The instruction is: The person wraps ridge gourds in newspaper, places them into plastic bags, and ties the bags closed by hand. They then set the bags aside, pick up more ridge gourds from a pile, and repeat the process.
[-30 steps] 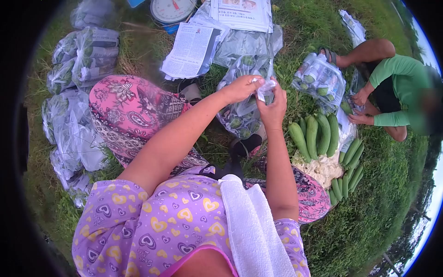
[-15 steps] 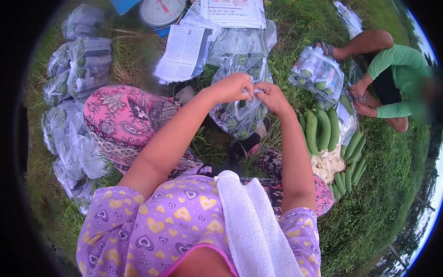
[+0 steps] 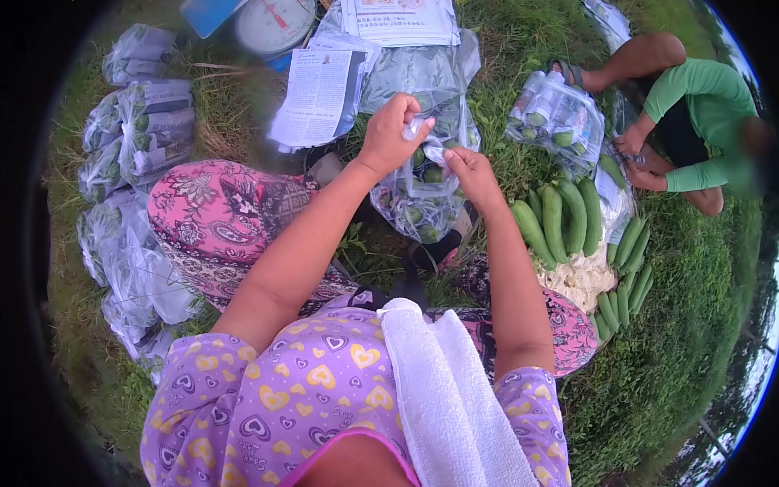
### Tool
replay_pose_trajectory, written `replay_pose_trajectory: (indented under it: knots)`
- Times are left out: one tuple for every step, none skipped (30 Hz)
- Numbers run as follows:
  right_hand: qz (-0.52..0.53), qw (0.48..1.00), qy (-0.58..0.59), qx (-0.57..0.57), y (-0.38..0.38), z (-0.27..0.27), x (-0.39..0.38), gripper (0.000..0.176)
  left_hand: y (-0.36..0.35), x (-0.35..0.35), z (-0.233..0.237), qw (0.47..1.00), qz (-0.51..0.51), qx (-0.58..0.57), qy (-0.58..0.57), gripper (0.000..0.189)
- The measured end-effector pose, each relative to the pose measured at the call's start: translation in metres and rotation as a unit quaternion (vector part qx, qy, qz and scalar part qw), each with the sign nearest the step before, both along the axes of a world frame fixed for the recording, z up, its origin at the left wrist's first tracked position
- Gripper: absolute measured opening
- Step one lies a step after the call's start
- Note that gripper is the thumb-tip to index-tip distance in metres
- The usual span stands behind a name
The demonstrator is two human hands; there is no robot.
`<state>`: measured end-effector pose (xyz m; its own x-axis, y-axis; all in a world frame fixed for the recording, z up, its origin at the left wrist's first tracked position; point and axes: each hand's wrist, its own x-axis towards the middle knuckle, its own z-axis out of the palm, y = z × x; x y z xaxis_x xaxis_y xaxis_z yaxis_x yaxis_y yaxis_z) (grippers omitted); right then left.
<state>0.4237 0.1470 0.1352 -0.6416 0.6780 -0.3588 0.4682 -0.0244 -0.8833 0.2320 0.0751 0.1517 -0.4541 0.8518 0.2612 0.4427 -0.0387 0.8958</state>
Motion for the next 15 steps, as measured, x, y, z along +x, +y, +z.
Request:
replay_pose_trajectory:
  knots:
    - [-0.027, 0.999, 0.026, -0.011, 0.0, 0.004, 0.0, 0.032, -0.002, 0.003, -0.003, 0.999, 0.007, 0.023, 0.028, 0.032]
    - [-0.056, 0.997, 0.053, -0.021, 0.001, 0.007, 0.001, 0.031, -0.004, 0.004, -0.005, 0.997, 0.013, 0.047, 0.057, 0.038]
    - [-0.097, 0.992, 0.086, -0.006, 0.0, 0.006, 0.001, 0.03, -0.006, 0.004, -0.007, 0.994, 0.017, 0.072, 0.085, 0.045]
    - [-0.139, 0.983, 0.119, 0.011, -0.001, 0.007, 0.0, 0.029, -0.009, 0.003, -0.01, 0.993, 0.001, 0.058, 0.107, 0.039]
    - [-0.183, 0.971, 0.148, 0.03, -0.002, 0.008, 0.003, 0.029, -0.008, 0.002, -0.02, 0.993, -0.011, 0.059, 0.104, 0.035]
    - [-0.172, 0.975, 0.127, 0.057, -0.004, 0.011, 0.006, 0.027, -0.008, 0.0, -0.025, 0.993, -0.023, 0.06, 0.101, 0.032]
    - [-0.159, 0.978, 0.105, 0.082, -0.008, 0.012, 0.008, 0.025, -0.006, 0.001, -0.03, 0.993, -0.033, 0.059, 0.098, 0.028]
    - [-0.144, 0.98, 0.083, 0.106, -0.013, 0.013, 0.008, 0.023, -0.005, 0.004, -0.035, 0.998, -0.04, 0.007, 0.05, 0.021]
    - [-0.126, 0.982, 0.061, 0.125, -0.017, 0.013, 0.008, 0.021, -0.003, 0.008, -0.03, 0.999, -0.04, 0.026, -0.008, 0.021]
    - [-0.117, 0.981, 0.052, 0.148, -0.019, 0.007, 0.008, 0.017, 0.0, 0.015, -0.026, 0.996, -0.038, 0.044, -0.066, 0.022]
    - [-0.131, 0.979, 0.062, 0.142, -0.021, 0.0, 0.007, 0.017, 0.003, 0.021, -0.022, 0.99, -0.033, 0.064, -0.123, 0.023]
    - [-0.144, 0.977, 0.073, 0.137, -0.022, -0.007, 0.006, 0.018, 0.004, 0.026, -0.026, 0.989, -0.03, 0.038, -0.137, 0.026]
    - [-0.157, 0.975, 0.084, 0.13, -0.023, -0.007, 0.001, 0.018, 0.006, 0.029, -0.03, 0.994, -0.015, 0.001, -0.109, 0.025]
    - [-0.166, 0.97, 0.11, 0.14, -0.025, -0.006, -0.003, 0.019, 0.007, 0.031, -0.035, 0.996, 0.001, -0.037, -0.081, 0.024]
    - [-0.177, 0.963, 0.135, 0.15, -0.032, 0.001, -0.009, 0.019, 0.006, 0.03, -0.033, 0.996, 0.016, -0.075, -0.053, 0.024]
